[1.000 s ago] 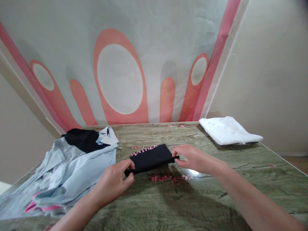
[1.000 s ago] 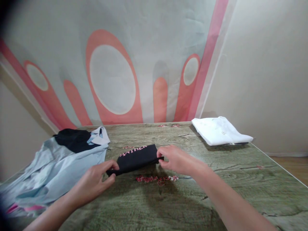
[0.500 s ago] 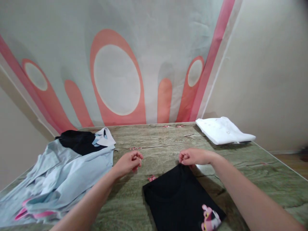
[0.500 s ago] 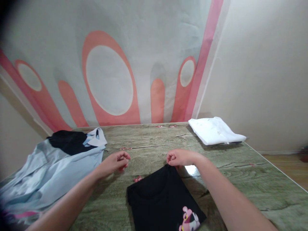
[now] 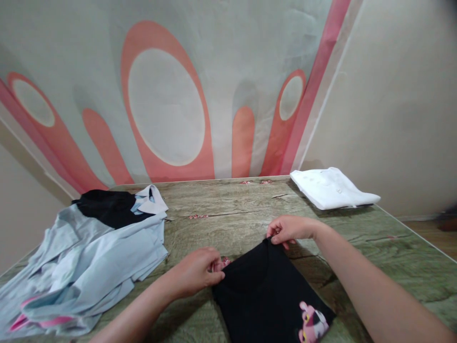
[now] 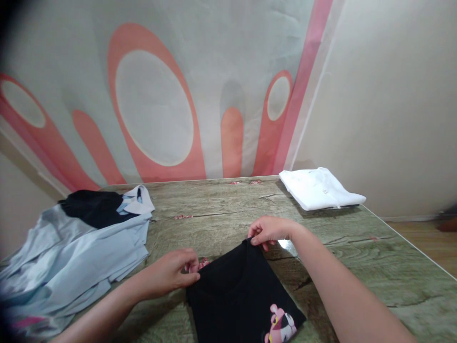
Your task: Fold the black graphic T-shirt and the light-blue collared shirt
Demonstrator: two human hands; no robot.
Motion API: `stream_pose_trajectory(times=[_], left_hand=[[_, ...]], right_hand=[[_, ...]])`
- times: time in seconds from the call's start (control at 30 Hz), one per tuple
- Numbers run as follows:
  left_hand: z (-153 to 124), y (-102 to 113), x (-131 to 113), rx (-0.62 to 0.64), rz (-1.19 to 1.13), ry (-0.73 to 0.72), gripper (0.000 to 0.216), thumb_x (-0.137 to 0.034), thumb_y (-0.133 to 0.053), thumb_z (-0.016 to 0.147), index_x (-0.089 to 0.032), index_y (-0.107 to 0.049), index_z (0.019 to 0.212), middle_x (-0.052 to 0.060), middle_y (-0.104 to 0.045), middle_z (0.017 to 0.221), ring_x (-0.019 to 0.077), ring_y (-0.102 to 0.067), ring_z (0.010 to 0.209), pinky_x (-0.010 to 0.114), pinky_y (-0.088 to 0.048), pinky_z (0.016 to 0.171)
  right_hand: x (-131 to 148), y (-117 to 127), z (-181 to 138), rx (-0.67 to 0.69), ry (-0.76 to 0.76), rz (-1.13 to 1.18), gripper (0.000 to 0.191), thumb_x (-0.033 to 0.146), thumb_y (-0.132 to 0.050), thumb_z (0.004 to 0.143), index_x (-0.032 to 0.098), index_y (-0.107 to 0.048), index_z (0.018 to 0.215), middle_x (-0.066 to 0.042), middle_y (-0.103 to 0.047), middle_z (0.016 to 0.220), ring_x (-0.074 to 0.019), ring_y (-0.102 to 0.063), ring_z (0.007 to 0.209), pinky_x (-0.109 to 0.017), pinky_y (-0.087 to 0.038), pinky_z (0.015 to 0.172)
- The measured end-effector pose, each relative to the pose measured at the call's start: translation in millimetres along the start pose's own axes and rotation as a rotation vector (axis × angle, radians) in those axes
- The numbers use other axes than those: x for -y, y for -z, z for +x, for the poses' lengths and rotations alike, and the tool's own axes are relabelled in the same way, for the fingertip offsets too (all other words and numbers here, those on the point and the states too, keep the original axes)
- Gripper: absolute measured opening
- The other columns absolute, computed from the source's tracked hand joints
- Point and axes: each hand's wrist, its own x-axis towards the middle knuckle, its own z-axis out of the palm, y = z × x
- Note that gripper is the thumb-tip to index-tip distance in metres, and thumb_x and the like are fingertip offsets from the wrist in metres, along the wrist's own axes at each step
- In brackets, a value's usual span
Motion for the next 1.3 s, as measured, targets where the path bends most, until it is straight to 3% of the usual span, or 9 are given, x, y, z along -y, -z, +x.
stream_pose_trajectory(times=[0.1, 0.33, 0.5, 0.67, 0.8, 0.97, 1.1, 1.3], left_hand=[[7, 7, 8, 0.021, -0.071, 0.014, 0.014, -0.031, -0.052, 0.082, -0.02, -0.057, 0.077, -0.001, -0.062, 0.072, 0.0159, -0.057, 0.068, 0.022, -0.035, 0.06], [55, 27, 47, -0.216, -0.052, 0.007, 0.012, -0.03, -0.054, 0.079, -0.02, -0.059, 0.084, 0.0, -0.063, 0.077, 0.018, -0.058, 0.075, 0.025, -0.04, 0.068], [49, 25, 64, -0.275, -0.062, 0.045, 0.021, -0.032, -0.047, 0.084, -0.019, -0.062, 0.09, 0.003, -0.067, 0.086, 0.0188, -0.06, 0.082, 0.026, -0.042, 0.074], [30, 29, 69, -0.11, -0.173, 0.198, 0.023, -0.04, -0.054, 0.078, -0.019, -0.063, 0.081, -0.003, -0.061, 0.06, 0.0153, -0.055, 0.055, 0.023, -0.036, 0.053], [33, 25, 68, -0.027, -0.343, 0.275, 0.024, -0.044, -0.055, 0.074, -0.02, -0.057, 0.079, -0.005, -0.057, 0.055, 0.0126, -0.048, 0.042, 0.021, -0.033, 0.043], [39, 19, 69, -0.081, -0.401, 0.218, 0.026, -0.04, -0.064, 0.067, -0.019, -0.054, 0.078, -0.006, -0.055, 0.058, 0.0115, -0.052, 0.046, 0.02, -0.036, 0.045], [38, 20, 65, -0.051, -0.492, 0.247, 0.036, -0.052, -0.055, 0.076, -0.017, -0.056, 0.087, -0.003, -0.058, 0.063, 0.0111, -0.053, 0.045, 0.02, -0.036, 0.042], [36, 24, 62, 0.015, -0.551, 0.295, 0.041, -0.055, -0.064, 0.069, -0.017, -0.056, 0.082, -0.003, -0.059, 0.061, 0.0115, -0.055, 0.046, 0.02, -0.037, 0.041]], right_hand=[[2, -3, 2, -0.047, -0.003, 0.057, 0.03, 0.038, -0.068, 0.074, 0.016, -0.061, 0.093, 0.005, -0.06, 0.053, -0.0083, -0.056, 0.043, -0.015, -0.029, 0.037], [7, -11, 7, -0.151, -0.055, 0.086, 0.025, 0.035, -0.065, 0.074, 0.018, -0.053, 0.088, 0.005, -0.064, 0.059, -0.0086, -0.059, 0.042, -0.014, -0.03, 0.032], [3, -8, 7, -0.146, -0.032, 0.069, 0.026, 0.034, -0.064, 0.076, 0.018, -0.05, 0.092, 0.005, -0.063, 0.063, -0.0086, -0.059, 0.042, -0.014, -0.031, 0.032], [-4, -4, 10, -0.13, 0.013, 0.114, 0.035, 0.037, -0.068, 0.076, 0.02, -0.05, 0.1, 0.008, -0.059, 0.06, -0.0076, -0.056, 0.04, -0.014, -0.034, 0.034], [-9, -2, 12, -0.121, 0.036, 0.124, 0.034, 0.037, -0.07, 0.076, 0.02, -0.051, 0.098, 0.011, -0.051, 0.051, -0.005, -0.047, 0.034, -0.014, -0.032, 0.033], [-12, 0, 14, -0.097, 0.055, 0.188, 0.036, 0.038, -0.074, 0.073, 0.02, -0.051, 0.094, 0.011, -0.052, 0.054, -0.005, -0.048, 0.035, -0.014, -0.033, 0.034], [-14, 2, 15, -0.069, 0.049, 0.247, 0.041, 0.04, -0.076, 0.07, 0.02, -0.051, 0.094, 0.01, -0.055, 0.058, -0.0061, -0.052, 0.037, -0.015, -0.036, 0.035], [-18, 4, 16, -0.046, 0.049, 0.268, 0.042, 0.042, -0.077, 0.069, 0.02, -0.05, 0.093, 0.01, -0.056, 0.058, -0.0085, -0.057, 0.04, -0.017, -0.043, 0.038]])
